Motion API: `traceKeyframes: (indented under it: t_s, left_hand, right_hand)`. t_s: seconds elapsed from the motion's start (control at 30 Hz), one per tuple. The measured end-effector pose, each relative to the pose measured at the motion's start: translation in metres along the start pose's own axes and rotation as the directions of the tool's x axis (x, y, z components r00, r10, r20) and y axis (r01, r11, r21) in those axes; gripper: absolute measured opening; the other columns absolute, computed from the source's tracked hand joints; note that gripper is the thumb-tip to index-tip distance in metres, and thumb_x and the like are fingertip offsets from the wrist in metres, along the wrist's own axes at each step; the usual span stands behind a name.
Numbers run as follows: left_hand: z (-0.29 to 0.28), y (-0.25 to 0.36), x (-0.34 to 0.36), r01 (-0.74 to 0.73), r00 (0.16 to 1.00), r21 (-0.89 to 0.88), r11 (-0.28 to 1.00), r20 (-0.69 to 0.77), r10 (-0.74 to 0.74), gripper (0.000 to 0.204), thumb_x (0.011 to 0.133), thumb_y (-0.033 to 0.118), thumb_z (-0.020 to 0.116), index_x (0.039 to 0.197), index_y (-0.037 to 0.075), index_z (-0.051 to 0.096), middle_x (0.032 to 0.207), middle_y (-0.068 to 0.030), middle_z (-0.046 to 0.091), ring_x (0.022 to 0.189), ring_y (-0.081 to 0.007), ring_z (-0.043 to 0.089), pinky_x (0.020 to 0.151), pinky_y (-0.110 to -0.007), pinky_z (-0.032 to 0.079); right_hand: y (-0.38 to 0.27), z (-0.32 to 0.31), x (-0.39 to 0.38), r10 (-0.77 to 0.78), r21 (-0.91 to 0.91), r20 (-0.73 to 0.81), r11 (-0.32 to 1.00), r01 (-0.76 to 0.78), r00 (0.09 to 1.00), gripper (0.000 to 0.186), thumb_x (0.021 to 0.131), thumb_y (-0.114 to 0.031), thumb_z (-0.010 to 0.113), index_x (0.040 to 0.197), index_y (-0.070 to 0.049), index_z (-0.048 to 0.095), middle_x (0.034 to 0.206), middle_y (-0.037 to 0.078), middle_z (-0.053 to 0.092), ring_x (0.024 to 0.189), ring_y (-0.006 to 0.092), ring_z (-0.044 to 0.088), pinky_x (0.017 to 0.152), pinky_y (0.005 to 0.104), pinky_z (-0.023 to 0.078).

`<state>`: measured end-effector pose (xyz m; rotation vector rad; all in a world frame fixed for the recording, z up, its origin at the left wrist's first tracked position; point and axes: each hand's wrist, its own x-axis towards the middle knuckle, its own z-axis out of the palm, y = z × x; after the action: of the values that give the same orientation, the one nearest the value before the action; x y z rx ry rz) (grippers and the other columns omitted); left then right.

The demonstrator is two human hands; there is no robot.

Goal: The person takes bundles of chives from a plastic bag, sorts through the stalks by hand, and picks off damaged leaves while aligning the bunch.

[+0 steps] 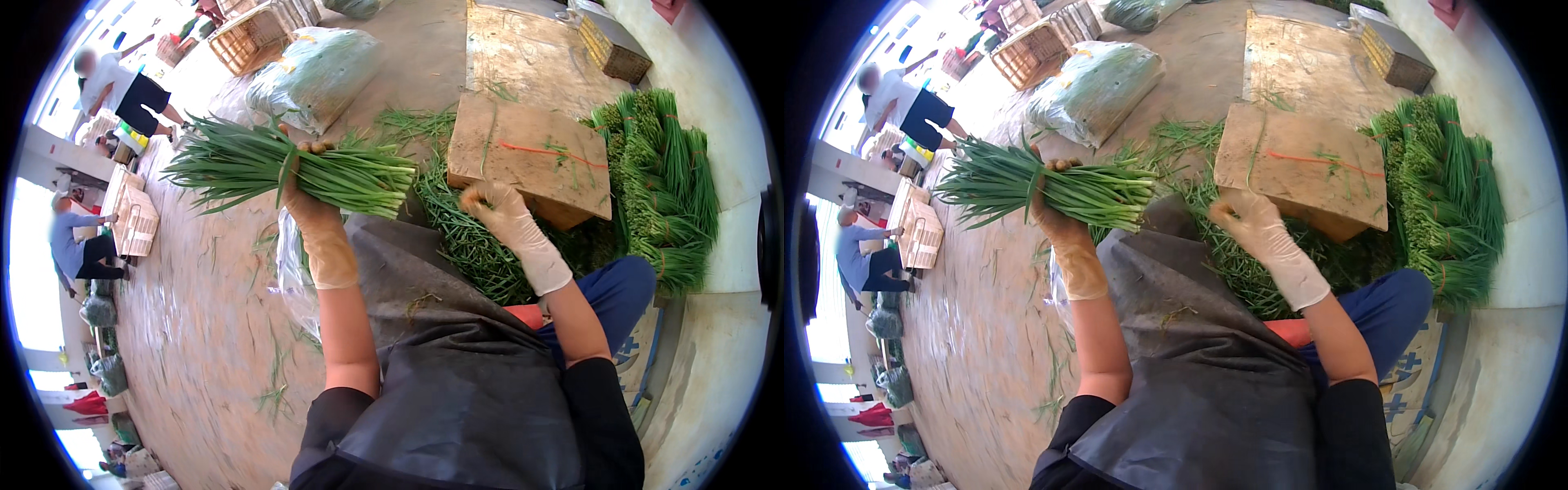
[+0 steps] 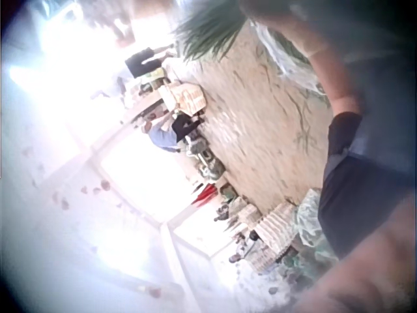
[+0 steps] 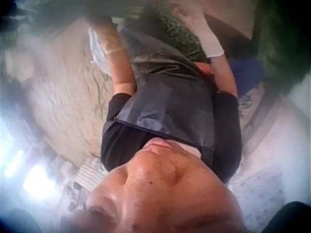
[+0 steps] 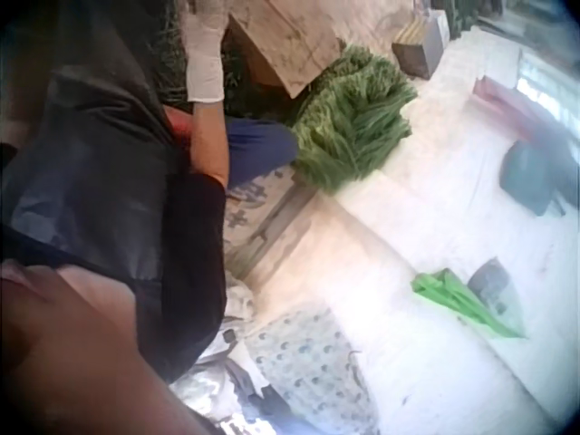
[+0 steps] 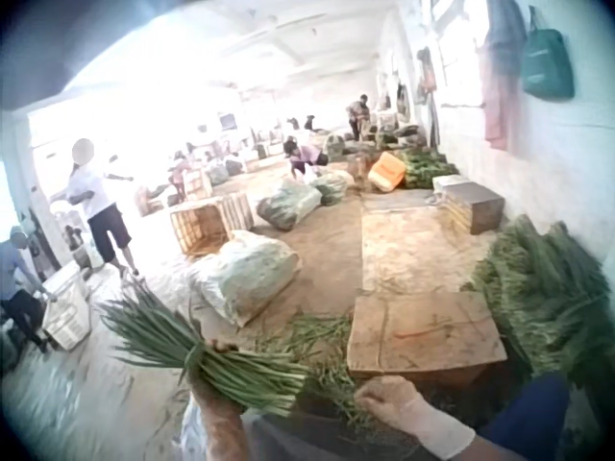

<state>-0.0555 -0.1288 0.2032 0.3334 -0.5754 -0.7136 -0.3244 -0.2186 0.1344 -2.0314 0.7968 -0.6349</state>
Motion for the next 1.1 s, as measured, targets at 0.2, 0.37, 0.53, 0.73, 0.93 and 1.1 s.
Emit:
traceKeyframes:
  t_s: [0.2, 0.37, 0.53, 0.73, 0.93, 1.1]
  left_hand:
    - [-0.001, -0.009, -0.008, 0.023, 1.000, -0.006, 1.000, 0.002, -0.023, 0.056, 0.087, 0.016, 0.062, 0.138, 0.006, 0.041, 0.086, -0.0051, 0.059, 0.085, -0.0183, 0.057, 0.094, -0.039, 0.042]
    - [0.018, -0.026, -0.011, 0.049, 0.998, 0.021, 0.999, 0.049, -0.050, 0.057, 0.087, 0.013, 0.060, 0.140, 0.008, 0.039, 0.085, -0.0067, 0.060, 0.083, -0.0189, 0.057, 0.094, -0.039, 0.041]
    - [0.014, -0.011, -0.009, 0.008, 0.999, -0.017, 1.000, 0.054, -0.007, 0.051, 0.090, 0.013, 0.055, 0.138, 0.004, 0.041, 0.088, -0.0062, 0.060, 0.085, -0.0181, 0.058, 0.097, -0.039, 0.041]
    - [0.007, -0.007, -0.010, -0.004, 0.995, -0.107, 0.994, 0.098, 0.015, 0.048, 0.091, 0.010, 0.052, 0.137, 0.004, 0.042, 0.088, -0.0057, 0.060, 0.086, -0.0179, 0.058, 0.098, -0.039, 0.041]
    - [0.011, -0.027, -0.016, 0.019, 0.992, -0.005, 1.000, 0.126, -0.018, 0.057, 0.089, 0.015, 0.056, 0.142, 0.007, 0.035, 0.090, -0.0061, 0.060, 0.088, -0.0186, 0.057, 0.099, -0.039, 0.041]
    - [0.003, -0.022, -0.019, 0.055, 0.989, -0.009, 0.998, 0.138, -0.053, 0.058, 0.089, 0.014, 0.056, 0.142, 0.007, 0.034, 0.090, -0.0065, 0.060, 0.089, -0.0193, 0.057, 0.100, -0.040, 0.040]
  right_hand:
    - [-0.065, -0.001, 0.002, -0.410, -0.218, -0.265, 0.907, 0.361, 0.873, 0.023, 0.081, -0.022, 0.067, 0.100, -0.010, 0.065, 0.099, 0.014, 0.063, 0.089, 0.0324, 0.061, 0.076, 0.0402, 0.049]
    - [-0.096, 0.008, 0.020, -0.451, -0.269, -0.207, 0.879, 0.393, 0.868, 0.014, 0.080, -0.019, 0.068, 0.090, -0.010, 0.066, 0.088, 0.011, 0.060, 0.084, 0.0311, 0.059, 0.074, 0.0406, 0.048]
    - [-0.060, -0.006, 0.003, -0.289, -0.103, -0.007, 0.953, 0.286, 0.957, 0.010, 0.076, -0.017, 0.069, 0.083, -0.010, 0.065, 0.083, 0.010, 0.059, 0.082, 0.0298, 0.060, 0.071, 0.0390, 0.048]
    - [-0.077, -0.005, -0.010, -0.204, -0.107, -0.227, 0.977, 0.183, 0.952, 0.014, 0.077, -0.020, 0.073, 0.086, -0.011, 0.068, 0.079, 0.008, 0.060, 0.070, 0.0239, 0.060, 0.064, 0.0348, 0.048]
    - [-0.093, 0.013, 0.013, -0.484, -0.565, -0.299, 0.784, 0.257, 0.822, 0.017, 0.078, -0.021, 0.071, 0.074, -0.009, 0.059, 0.076, 0.006, 0.058, 0.068, 0.0281, 0.059, 0.059, 0.0382, 0.048]
    - [-0.060, 0.002, -0.001, -0.434, -0.434, -0.150, 0.836, 0.335, 0.888, 0.012, 0.075, -0.012, 0.066, 0.069, -0.009, 0.056, 0.074, 0.007, 0.058, 0.070, 0.0272, 0.060, 0.059, 0.0380, 0.048]
